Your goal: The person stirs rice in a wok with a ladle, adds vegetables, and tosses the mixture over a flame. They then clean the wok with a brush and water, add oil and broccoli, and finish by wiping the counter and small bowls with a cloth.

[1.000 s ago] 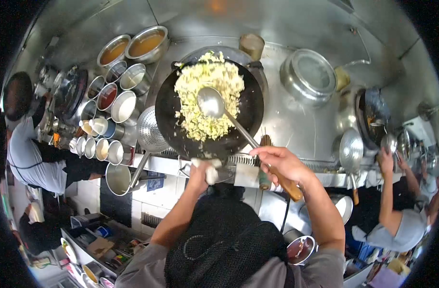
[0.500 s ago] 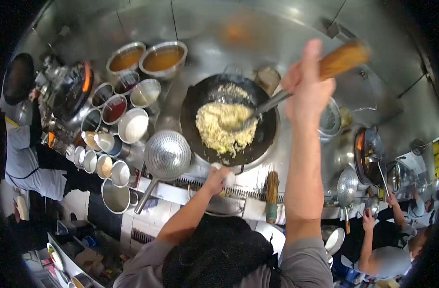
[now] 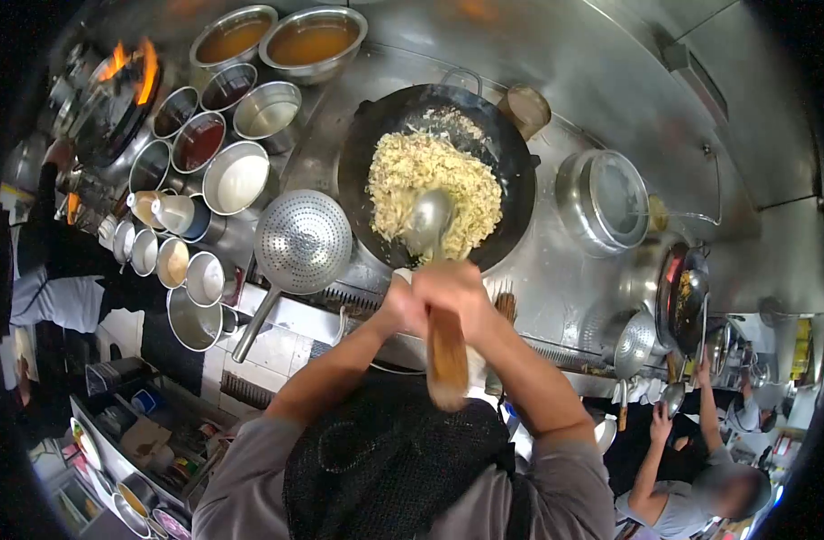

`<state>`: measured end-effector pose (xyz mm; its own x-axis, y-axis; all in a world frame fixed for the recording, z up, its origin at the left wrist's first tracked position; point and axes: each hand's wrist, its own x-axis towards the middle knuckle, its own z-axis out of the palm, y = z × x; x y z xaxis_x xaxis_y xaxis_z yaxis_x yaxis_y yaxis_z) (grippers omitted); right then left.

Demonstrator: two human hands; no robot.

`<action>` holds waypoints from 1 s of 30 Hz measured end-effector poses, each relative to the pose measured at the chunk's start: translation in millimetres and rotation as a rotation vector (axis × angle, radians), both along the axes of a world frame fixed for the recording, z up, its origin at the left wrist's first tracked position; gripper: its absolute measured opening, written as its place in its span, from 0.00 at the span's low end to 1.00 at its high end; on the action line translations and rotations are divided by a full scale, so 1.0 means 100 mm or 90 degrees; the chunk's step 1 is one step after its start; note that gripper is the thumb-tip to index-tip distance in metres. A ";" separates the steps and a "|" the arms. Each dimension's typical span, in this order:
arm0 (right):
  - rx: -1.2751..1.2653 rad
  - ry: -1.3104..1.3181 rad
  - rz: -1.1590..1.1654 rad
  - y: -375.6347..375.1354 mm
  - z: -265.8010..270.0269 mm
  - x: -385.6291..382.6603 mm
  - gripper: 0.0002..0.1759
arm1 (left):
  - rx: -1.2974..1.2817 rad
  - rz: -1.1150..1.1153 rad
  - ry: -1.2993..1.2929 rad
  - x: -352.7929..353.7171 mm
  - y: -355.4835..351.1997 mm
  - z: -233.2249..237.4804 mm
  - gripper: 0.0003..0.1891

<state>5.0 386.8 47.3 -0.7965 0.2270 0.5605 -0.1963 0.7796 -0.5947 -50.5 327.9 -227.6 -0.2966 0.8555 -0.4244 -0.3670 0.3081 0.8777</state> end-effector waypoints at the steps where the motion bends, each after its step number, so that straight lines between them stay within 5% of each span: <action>1: -0.107 -0.061 -0.058 0.12 -0.07 0.08 0.15 | 0.016 0.057 -0.091 0.04 0.00 0.01 0.19; 2: -0.216 -0.124 -0.118 0.19 0.02 0.09 0.14 | 0.029 0.113 -0.183 0.10 -0.02 -0.01 0.20; 4: -0.052 -0.008 -0.281 0.16 0.24 0.32 0.11 | 0.075 0.106 -0.227 0.11 -0.04 -0.01 0.13; 5: -0.048 -0.011 -0.279 0.10 0.01 0.41 0.11 | 0.088 0.138 -0.226 0.14 0.00 0.12 0.14; 6: -0.211 0.152 -0.272 0.05 -0.23 0.46 0.12 | 0.103 0.171 -0.222 0.13 0.05 0.34 0.14; 9: -0.225 0.233 -0.494 0.46 -0.75 0.40 0.16 | 0.036 0.176 -0.291 0.12 0.00 0.48 0.15; 12: -0.584 0.416 -0.308 0.87 0.12 0.78 0.18 | -0.030 0.197 -0.324 0.10 0.07 0.52 0.17; 14: -0.438 0.417 -0.428 0.95 0.28 1.03 0.20 | -0.040 0.229 -0.350 0.11 0.11 0.44 0.16; 15: -0.380 0.499 -0.614 1.05 -0.10 0.68 0.21 | -0.053 0.217 -0.334 0.11 0.10 0.38 0.14; 16: -0.381 0.503 -0.616 1.08 -0.24 0.47 0.21 | -0.054 0.214 -0.330 0.11 0.08 0.38 0.14; 18: -0.561 0.514 -0.347 1.18 -0.29 0.17 0.19 | -0.080 0.187 -0.355 0.07 0.08 0.40 0.11; 21: -0.517 0.437 -0.569 1.44 0.50 0.34 0.20 | -0.084 0.176 -0.345 0.03 0.05 0.31 0.09; 22: -0.483 0.424 -0.504 1.55 0.63 0.58 0.20 | -0.086 0.175 -0.339 0.02 0.04 0.31 0.09; 24: -0.478 0.516 -0.541 1.75 0.58 0.64 0.13 | -0.086 0.166 -0.340 0.01 0.02 0.25 0.10; 26: -0.488 0.532 -0.483 2.00 -0.08 0.10 0.11 | -0.121 0.175 -0.314 0.07 0.03 0.13 0.10; 27: -0.559 0.439 -0.440 2.00 0.00 -0.10 0.11 | -0.045 0.204 -0.354 0.06 0.04 0.34 0.11; 30: -0.618 0.186 -0.390 1.80 0.40 -0.54 0.11 | -0.178 0.150 -0.322 0.03 0.06 0.14 0.07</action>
